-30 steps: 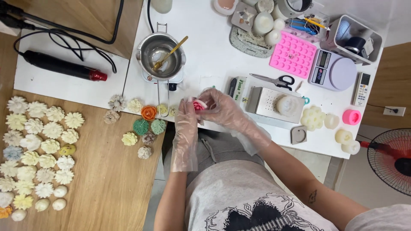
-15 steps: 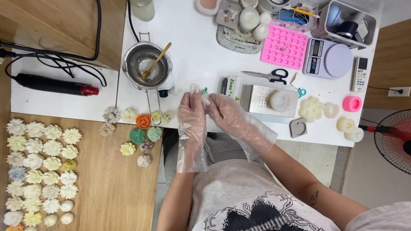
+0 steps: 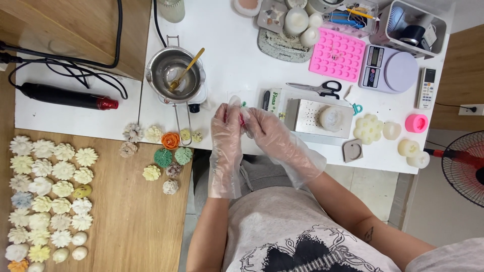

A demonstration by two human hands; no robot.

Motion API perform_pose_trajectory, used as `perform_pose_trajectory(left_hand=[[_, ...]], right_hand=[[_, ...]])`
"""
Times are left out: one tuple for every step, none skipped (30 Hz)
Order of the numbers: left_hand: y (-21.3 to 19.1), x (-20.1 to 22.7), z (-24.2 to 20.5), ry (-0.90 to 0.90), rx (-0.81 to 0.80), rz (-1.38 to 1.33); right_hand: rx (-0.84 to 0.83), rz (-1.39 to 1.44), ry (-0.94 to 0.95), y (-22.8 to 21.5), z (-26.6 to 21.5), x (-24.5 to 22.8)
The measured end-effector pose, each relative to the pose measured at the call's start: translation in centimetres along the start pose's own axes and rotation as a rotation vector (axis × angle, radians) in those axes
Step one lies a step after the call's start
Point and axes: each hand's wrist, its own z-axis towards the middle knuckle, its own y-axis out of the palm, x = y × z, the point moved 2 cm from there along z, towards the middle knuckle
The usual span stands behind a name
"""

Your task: Creating and arranging decorative wax flowers at a workbench.

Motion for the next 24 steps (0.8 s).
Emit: perform_pose_trajectory(left_hand=[[-0.1,0.4,0.1,0.002,-0.001,0.0],[-0.1,0.8,0.2,-0.056,-0.044,-0.012],[-0.2,1.0,0.2,-0.117,-0.087,-0.023],[-0.1,1.1,-0.1,-0.118,-0.088,-0.023],[-0.2,1.3,-0.3,-0.1,-0.088,0.019],[-0.2,1.4,-0.6,-0.082,-0.088,0.062],[-0.1,1.9,-0.8,-0.082,-0.09,0.063],[0.0,2.4,-1.0,-0.101,-0.137,0.002],[0.2,2.8,-1.2,-0.121,-0.185,-0.058],[0.1,2.4,-0.7,-0.123,-0.188,-0.057],[-0.1,1.7,-0.2,-0.291,-0.135,-0.122],[-0.3,1.0,0.3,-0.459,-0.079,-0.185],[-1.2,0.0,0.6,-0.46,-0.08,-0.182],[-1.9,-0.8,0.9,-0.396,-0.187,-0.155],[-2.5,-1.7,1.2,-0.33,-0.293,-0.127],[-2.7,-1.5,1.1,-0.333,-0.296,-0.124],[-2.9,-1.2,0.9,-0.287,-0.296,-0.084],[-3.0,-0.8,0.8,-0.24,-0.295,-0.044],[-3.4,-1.3,1.1,-0.242,-0.297,-0.04],[-3.9,-1.9,1.5,-0.263,-0.265,-0.069],[-4.3,-2.4,1.8,-0.285,-0.233,-0.098],[-4.6,-3.1,2.4,-0.287,-0.234,-0.095],[-5.0,-4.0,3.1,-0.338,-0.156,-0.015],[-5.4,-4.8,3.7,-0.387,-0.078,0.065]], right_hand=[[0.001,-0.001,-0.002,-0.1,0.1,0.7],[-0.033,0.101,-0.02,0.0,0.2,1.3],[-0.068,0.204,-0.034,0.0,0.3,2.0],[-0.067,0.204,-0.033,-0.1,0.2,1.8],[-0.055,0.382,0.054,-0.1,0.1,1.7],[-0.042,0.558,0.142,0.0,0.0,1.7],[-0.04,0.559,0.142,-0.4,0.1,2.9],[-0.097,0.568,0.126,-0.7,0.1,4.0],[-0.152,0.577,0.109,-1.0,0.1,5.1],[-0.149,0.577,0.11,-1.3,-0.1,5.0],[-0.132,0.577,0.139,-1.5,-0.3,5.0],[-0.115,0.576,0.168,-1.7,-0.4,4.9],[-0.113,0.577,0.168,-1.9,-0.4,4.5],[-0.075,0.599,0.234,-2.2,-0.4,4.3],[-0.033,0.622,0.301,-2.4,-0.4,4.1],[-0.029,0.625,0.302,-2.7,-0.4,4.7],[-0.025,0.558,0.231,-3.0,-0.3,5.2],[-0.021,0.492,0.161,-3.3,-0.2,5.7],[-0.019,0.495,0.161,-3.6,-0.3,5.5],[0.001,0.475,0.155,-4.0,-0.3,5.4],[0.021,0.454,0.15,-4.4,-0.3,5.3],[0.023,0.457,0.151,-4.6,-0.2,5.8],[0.048,0.472,0.141,-4.8,-0.1,6.3],[0.073,0.487,0.13,-5.1,0.0,6.9]])
